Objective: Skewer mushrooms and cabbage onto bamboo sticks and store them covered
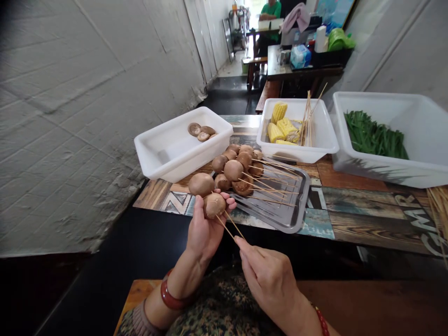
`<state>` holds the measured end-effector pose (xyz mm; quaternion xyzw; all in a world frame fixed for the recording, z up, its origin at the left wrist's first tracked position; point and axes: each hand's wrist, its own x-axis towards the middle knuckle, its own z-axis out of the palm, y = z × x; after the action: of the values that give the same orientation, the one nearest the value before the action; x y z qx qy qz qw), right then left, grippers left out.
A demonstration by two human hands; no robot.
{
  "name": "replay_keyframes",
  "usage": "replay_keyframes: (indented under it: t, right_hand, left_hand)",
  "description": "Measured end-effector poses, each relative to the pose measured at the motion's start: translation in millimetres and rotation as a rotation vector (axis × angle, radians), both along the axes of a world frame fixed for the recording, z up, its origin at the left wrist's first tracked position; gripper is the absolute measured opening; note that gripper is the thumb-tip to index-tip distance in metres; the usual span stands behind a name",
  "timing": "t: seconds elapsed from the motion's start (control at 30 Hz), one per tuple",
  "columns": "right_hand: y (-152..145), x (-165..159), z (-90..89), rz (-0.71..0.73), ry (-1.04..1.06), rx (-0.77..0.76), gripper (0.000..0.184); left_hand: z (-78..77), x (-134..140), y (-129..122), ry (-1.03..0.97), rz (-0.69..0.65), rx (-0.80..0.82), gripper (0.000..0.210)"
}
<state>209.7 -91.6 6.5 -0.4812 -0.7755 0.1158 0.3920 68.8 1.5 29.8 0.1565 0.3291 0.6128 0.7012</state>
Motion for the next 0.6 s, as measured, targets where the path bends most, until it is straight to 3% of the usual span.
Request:
replay_keyframes:
  t: [0.6]
  right_hand:
    - [1.6, -3.1, -4.6, 0.017, 0.029, -0.019, 0.035]
  left_hand:
    - [2.0, -1.7, -2.9, 0.001, 0.023, -0.007, 0.04]
